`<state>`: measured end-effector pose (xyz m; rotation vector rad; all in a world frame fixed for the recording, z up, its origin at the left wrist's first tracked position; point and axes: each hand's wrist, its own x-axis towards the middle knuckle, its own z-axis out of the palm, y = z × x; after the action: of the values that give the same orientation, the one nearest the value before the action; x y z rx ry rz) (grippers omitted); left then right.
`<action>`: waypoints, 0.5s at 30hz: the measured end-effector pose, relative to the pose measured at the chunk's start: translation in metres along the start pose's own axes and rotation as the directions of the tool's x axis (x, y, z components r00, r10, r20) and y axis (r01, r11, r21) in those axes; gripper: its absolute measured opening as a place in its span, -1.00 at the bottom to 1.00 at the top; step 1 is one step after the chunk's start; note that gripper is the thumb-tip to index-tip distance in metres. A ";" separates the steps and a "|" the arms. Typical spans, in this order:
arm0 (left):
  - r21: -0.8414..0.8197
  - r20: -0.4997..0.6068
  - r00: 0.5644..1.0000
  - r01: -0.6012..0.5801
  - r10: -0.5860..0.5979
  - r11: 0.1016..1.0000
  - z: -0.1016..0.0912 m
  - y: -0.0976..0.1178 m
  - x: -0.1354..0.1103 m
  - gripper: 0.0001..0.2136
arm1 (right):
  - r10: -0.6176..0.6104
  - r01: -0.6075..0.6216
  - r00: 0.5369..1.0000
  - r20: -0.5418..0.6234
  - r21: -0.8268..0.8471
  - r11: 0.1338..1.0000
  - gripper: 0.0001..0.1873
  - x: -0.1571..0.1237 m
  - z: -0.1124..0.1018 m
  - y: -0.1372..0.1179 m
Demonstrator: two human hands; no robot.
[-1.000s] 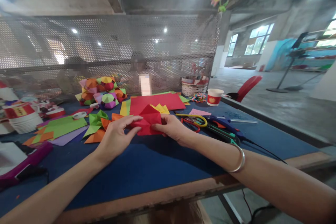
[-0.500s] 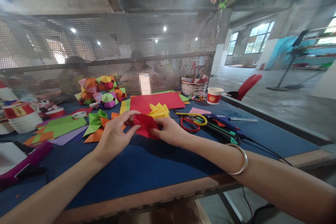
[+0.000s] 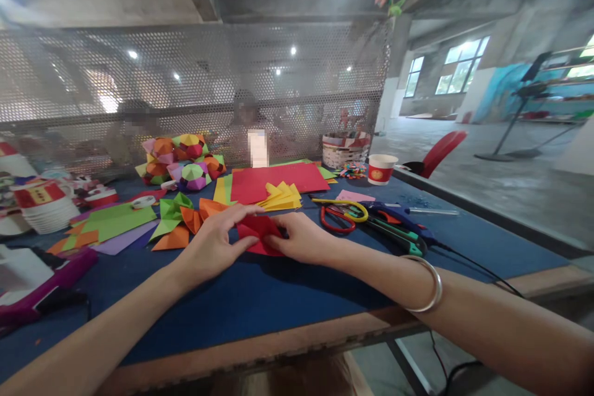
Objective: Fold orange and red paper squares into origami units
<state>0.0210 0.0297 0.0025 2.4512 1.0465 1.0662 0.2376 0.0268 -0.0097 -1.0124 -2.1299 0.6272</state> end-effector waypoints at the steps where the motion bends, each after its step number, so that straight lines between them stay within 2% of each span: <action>1: 0.000 0.022 1.000 0.004 -0.004 1.000 0.000 0.001 -0.001 -0.65 | 0.011 -0.010 1.000 0.009 -0.006 1.000 -0.86 0.000 0.000 0.000; 5: 0.010 0.045 0.998 0.039 -0.039 0.999 0.001 0.007 -0.002 -0.77 | 0.038 -0.038 0.999 -0.007 -0.013 0.999 -0.85 0.001 0.000 -0.001; 8: 0.028 0.029 0.996 0.085 -0.086 0.996 -0.001 0.011 -0.002 -0.77 | 0.060 -0.060 0.997 -0.047 0.007 0.998 -0.84 0.002 0.000 -0.004; 12: 0.035 0.000 0.986 0.166 -0.167 0.985 -0.002 0.015 -0.001 -0.80 | 0.106 -0.099 0.989 -0.103 0.068 0.993 -0.82 0.001 0.001 -0.008; 15: -0.008 0.038 0.975 0.217 -0.217 0.976 -0.001 0.016 0.000 -0.82 | 0.145 -0.126 0.980 -0.133 0.139 0.982 -0.76 0.001 0.002 -0.009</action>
<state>0.0281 0.0186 0.0107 2.2737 1.2581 0.9505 0.2316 0.0223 -0.0043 -1.1029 -1.8824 0.7275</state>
